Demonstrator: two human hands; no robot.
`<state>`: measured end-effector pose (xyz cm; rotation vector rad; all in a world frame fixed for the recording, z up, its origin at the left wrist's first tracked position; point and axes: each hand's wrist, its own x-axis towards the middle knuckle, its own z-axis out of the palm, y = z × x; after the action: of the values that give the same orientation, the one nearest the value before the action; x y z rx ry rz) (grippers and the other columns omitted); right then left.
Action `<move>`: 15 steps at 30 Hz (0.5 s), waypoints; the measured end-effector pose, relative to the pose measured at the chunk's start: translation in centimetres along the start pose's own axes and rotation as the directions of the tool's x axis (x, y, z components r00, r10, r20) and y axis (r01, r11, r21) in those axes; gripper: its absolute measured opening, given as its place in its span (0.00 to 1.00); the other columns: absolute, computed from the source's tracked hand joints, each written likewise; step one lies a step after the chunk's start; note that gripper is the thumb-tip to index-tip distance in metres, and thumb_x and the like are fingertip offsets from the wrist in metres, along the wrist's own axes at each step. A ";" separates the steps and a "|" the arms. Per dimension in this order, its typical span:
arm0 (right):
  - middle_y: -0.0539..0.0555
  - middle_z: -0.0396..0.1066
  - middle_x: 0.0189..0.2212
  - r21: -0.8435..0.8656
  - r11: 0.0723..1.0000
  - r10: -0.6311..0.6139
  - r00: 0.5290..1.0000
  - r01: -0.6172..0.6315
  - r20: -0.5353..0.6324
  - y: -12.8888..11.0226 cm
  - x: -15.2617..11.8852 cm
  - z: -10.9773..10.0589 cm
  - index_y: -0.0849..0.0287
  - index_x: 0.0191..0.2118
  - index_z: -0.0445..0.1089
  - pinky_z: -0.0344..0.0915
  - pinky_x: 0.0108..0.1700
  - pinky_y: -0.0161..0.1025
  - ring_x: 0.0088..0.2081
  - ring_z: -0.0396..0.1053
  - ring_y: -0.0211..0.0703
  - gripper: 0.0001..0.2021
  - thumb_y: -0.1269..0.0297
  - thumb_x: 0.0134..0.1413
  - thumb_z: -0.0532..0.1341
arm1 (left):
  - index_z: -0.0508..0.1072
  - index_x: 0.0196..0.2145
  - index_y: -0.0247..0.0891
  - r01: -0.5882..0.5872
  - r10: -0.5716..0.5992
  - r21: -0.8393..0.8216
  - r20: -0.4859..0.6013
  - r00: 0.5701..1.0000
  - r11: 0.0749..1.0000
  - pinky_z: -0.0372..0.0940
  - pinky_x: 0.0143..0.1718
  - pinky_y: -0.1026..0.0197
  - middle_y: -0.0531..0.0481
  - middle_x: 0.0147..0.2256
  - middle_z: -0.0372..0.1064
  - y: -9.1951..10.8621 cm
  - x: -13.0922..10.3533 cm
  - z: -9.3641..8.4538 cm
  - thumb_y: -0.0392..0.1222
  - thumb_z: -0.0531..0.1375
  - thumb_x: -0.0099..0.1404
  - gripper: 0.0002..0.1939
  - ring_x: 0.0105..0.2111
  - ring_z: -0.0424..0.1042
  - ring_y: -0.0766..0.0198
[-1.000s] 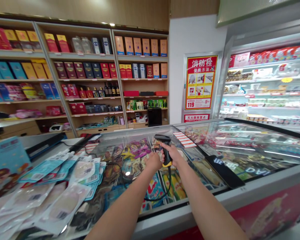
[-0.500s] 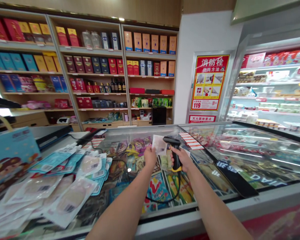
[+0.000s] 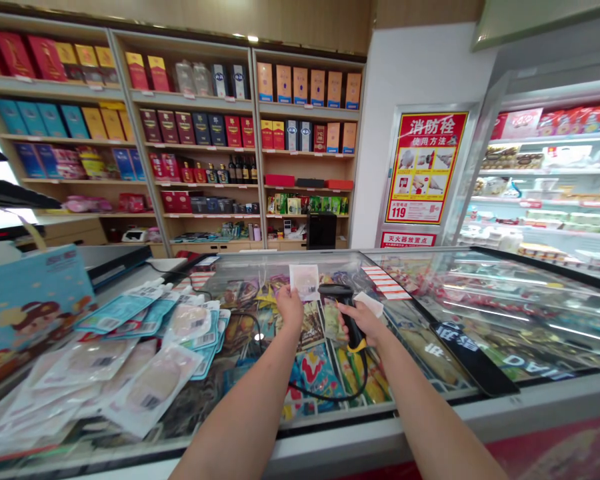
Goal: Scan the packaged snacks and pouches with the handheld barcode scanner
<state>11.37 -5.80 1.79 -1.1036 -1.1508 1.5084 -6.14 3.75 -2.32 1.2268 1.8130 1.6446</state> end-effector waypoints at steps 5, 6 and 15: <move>0.46 0.62 0.14 -0.033 0.998 0.046 0.998 -0.044 0.040 -0.2 -0.1 -0.1 0.60 0.24 0.62 0.63 0.15 0.32 0.14 0.60 0.32 0.16 0.56 0.49 0.66 | 0.71 0.37 0.35 -0.008 0.008 -0.010 0.004 1.000 1.000 0.65 0.43 0.58 0.45 0.36 0.73 -0.1 -0.1 0.0 0.38 0.52 0.62 0.10 0.37 0.73 0.61; 0.46 0.63 0.15 -0.030 0.999 0.046 0.998 -0.044 0.042 -0.2 -0.1 -0.1 0.60 0.24 0.62 0.63 0.15 0.32 0.14 0.60 0.32 0.16 0.56 0.49 0.66 | 0.71 0.36 0.35 -0.007 0.007 -0.020 0.002 1.000 1.000 0.65 0.43 0.58 0.45 0.35 0.73 -0.1 -0.1 0.0 0.38 0.52 0.61 0.09 0.36 0.73 0.61; 0.44 0.64 0.16 0.044 0.999 0.024 0.999 -0.026 0.028 0.5 0.4 -0.1 0.59 0.30 0.62 0.62 0.15 0.32 0.14 0.60 0.33 0.16 0.56 0.45 0.68 | 0.71 0.33 0.36 -0.010 0.001 -0.133 -0.072 0.997 0.991 0.65 0.39 0.58 0.48 0.29 0.72 0.0 -0.1 0.1 0.37 0.54 0.58 0.07 0.32 0.72 0.60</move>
<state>11.32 -5.45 1.27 -1.0737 -1.1204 1.5658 -5.95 3.73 -2.38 1.1297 1.7112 1.8029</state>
